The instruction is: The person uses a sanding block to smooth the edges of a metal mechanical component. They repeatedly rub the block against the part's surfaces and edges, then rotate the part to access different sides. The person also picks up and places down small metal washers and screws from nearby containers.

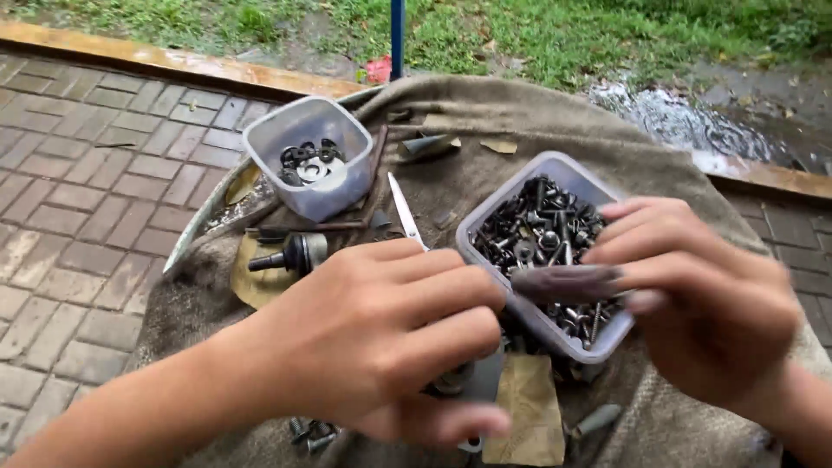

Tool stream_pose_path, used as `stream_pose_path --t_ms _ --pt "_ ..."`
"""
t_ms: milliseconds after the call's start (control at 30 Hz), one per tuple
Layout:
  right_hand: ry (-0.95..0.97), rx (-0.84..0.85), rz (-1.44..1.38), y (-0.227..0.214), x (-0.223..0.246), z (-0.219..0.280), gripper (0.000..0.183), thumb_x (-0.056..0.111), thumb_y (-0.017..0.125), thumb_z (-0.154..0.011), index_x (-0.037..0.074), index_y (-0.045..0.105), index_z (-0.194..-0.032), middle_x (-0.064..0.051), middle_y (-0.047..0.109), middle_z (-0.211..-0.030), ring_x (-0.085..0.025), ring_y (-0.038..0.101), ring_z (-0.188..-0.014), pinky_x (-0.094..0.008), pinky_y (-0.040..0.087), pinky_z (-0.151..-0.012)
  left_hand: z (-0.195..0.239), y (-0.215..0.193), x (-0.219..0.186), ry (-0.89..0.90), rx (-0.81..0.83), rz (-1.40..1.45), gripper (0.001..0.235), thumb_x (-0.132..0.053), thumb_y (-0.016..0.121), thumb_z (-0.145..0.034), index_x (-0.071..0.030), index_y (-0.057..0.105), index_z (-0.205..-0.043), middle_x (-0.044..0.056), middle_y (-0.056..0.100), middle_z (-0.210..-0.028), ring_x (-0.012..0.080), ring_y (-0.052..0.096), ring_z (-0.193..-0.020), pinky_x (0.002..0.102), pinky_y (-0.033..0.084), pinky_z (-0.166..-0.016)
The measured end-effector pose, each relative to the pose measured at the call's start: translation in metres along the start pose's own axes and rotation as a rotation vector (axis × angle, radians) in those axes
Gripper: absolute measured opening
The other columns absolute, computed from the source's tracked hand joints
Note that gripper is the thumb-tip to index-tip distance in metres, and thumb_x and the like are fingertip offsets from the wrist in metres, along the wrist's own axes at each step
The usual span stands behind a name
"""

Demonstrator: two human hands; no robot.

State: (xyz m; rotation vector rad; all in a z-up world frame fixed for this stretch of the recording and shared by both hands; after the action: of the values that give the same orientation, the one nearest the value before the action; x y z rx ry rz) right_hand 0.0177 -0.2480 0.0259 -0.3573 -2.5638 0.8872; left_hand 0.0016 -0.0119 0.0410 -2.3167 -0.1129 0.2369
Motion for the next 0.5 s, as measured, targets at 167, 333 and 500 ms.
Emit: stream_pose_path --t_ms 167,333,500 --pt "0.322 -0.001 -0.089 -0.010 0.009 0.004 0.038 0.028 0.037 -0.101 0.002 0.051 -0.078 -0.026 0.068 -0.107 -0.029 0.077 -0.095 -0.037 0.064 -0.089 0.003 0.006 0.011 -0.098 0.051 0.014 0.027 -0.026 0.056 -0.105 -0.002 0.060 -0.117 0.015 0.066 -0.115 0.0314 0.067 -0.097 0.041 0.050 -0.075" --pt "0.422 -0.064 -0.473 0.002 0.009 0.012 0.024 0.022 0.053 -0.098 0.004 0.056 -0.082 -0.016 0.073 -0.087 -0.033 0.087 -0.085 -0.047 0.082 -0.087 0.003 0.007 0.011 -0.129 0.067 0.030 0.033 -0.030 0.050 -0.105 -0.001 0.060 -0.119 0.016 0.066 -0.117 0.0324 0.067 -0.101 0.044 0.051 -0.079" --pt "0.431 0.190 -0.414 0.011 0.006 0.013 0.018 0.012 0.074 -0.085 0.008 0.062 -0.098 -0.008 0.070 -0.093 -0.015 0.074 -0.083 -0.024 0.067 -0.073 0.001 0.001 0.011 -0.174 0.088 0.103 0.036 -0.033 0.047 -0.105 -0.002 0.057 -0.121 0.015 0.066 -0.116 0.0334 0.066 -0.099 0.045 0.051 -0.082"
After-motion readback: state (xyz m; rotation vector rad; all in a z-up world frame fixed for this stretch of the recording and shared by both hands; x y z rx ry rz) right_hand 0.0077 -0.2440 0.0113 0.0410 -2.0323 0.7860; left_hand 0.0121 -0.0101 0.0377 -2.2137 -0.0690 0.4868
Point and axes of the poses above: each hand's wrist, its own z-axis away from the middle knuckle, its own y-axis out of the palm, x = y × z, the point moved 3 cm from there along -z, towards the middle knuckle
